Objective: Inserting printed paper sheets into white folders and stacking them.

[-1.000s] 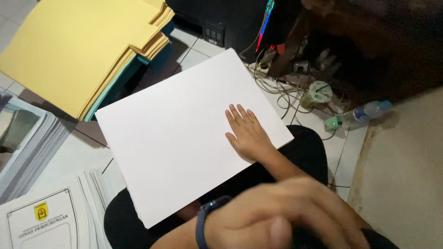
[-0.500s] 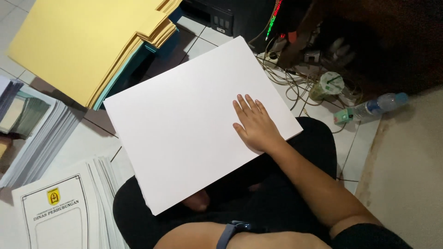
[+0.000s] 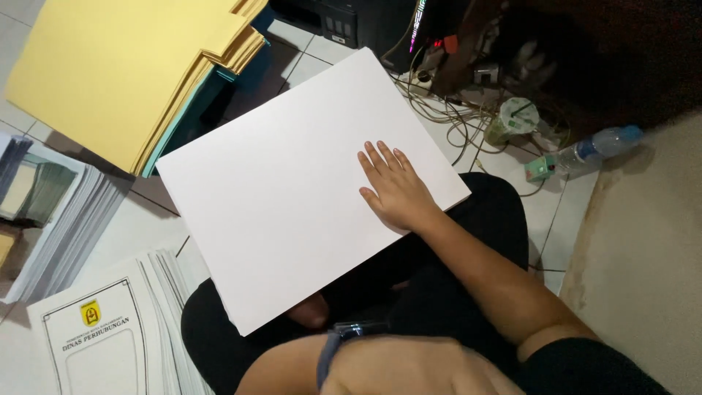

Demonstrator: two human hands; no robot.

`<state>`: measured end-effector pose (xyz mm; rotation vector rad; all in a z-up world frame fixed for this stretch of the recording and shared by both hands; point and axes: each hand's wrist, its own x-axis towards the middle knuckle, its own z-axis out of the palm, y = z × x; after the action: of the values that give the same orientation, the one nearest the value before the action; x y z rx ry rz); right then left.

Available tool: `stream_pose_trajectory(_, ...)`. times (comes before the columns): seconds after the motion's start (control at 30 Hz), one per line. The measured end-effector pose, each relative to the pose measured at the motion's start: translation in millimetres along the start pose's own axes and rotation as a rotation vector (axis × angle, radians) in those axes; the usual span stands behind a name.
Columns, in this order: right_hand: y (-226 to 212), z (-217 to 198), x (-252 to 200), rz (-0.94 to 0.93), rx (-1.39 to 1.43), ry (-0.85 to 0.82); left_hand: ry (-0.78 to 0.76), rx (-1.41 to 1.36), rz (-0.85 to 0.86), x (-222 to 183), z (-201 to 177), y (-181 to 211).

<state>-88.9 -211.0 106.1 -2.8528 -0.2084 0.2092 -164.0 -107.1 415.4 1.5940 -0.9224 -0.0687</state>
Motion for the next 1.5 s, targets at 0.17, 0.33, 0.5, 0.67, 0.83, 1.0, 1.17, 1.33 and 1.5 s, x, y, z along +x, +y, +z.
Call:
stream_pose_trajectory(0.17, -14, -31, -3, 0.065, 0.214, 0.083, 0.079, 0.106, 0.031, -30, -28, -217)
stream_pose_trajectory(0.33, 5, 3, 3, -0.008, -0.037, 0.061, 0.25, 1.045, -0.205, -58, -67, -391)
stream_pose_trajectory(0.5, -2, -18, -3, 0.039, 0.002, 0.033, 0.073, 1.079, -0.558, -66, -69, -383)
stream_pose_trajectory(0.67, 22, -44, 16, 0.335, -0.012, 0.076, 0.002, 1.052, -0.657, -62, -68, -379)
stream_pose_trajectory(0.83, 45, -40, 78, 0.272, -0.03, 0.095, 0.007, 1.023, -0.654, -61, -69, -380)
stream_pose_trajectory(1.0, 56, -33, 158, 0.254, -0.131, 0.138, 0.046, 1.031, -0.635, -66, -68, -401)
stream_pose_trajectory(1.17, -3, -10, 200, 0.059, -0.142, 0.167, 0.37, 0.941, -0.481, -76, -71, -447)
stream_pose_trajectory(1.33, -52, 11, 200, -0.267, -0.156, 0.082, 0.7, 0.536, -0.436, -80, -84, -446)
stream_pose_trajectory(1.5, -37, 0, 193, -0.248, -0.102, 0.031, 0.696, 0.487, -0.458, -76, -84, -435)
